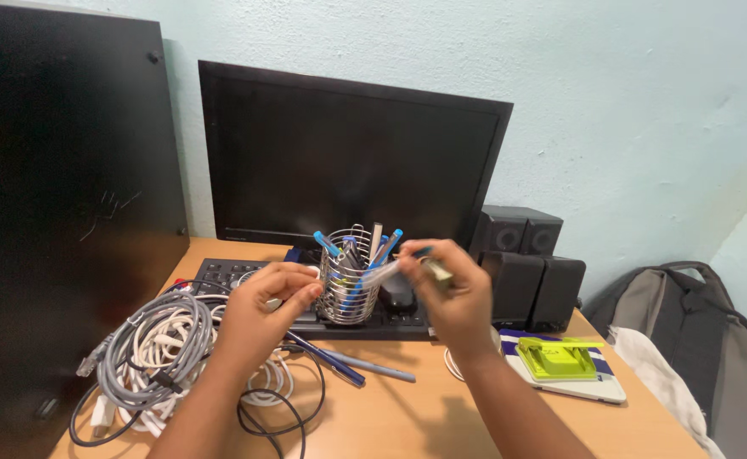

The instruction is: The person cleans a cluttered desk using a cloth. They wipe a green tape dispenser, a small white fan, a keyboard, and two computer mice. The person also moves a pen holder and a stamp pad to access the areas underneath.

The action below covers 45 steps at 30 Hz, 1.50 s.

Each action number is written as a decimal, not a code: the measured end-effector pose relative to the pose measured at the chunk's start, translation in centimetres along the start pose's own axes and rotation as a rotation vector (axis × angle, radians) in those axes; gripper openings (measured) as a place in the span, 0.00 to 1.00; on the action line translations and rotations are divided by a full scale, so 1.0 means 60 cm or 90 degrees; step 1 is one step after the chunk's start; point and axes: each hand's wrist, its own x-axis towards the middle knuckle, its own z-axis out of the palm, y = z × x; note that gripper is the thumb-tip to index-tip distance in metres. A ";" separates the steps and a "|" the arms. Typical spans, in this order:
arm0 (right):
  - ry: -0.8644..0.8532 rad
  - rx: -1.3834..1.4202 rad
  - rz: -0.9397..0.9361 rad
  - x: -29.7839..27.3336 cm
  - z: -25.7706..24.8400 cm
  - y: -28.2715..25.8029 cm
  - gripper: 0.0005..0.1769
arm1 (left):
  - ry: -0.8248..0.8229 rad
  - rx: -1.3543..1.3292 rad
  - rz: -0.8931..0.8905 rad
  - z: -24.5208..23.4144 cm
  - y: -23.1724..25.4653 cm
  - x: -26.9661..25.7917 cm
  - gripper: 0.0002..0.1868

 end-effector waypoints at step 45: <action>-0.318 -0.607 0.083 0.165 0.073 -0.070 0.07 | 0.025 0.347 -0.068 -0.006 0.003 -0.003 0.11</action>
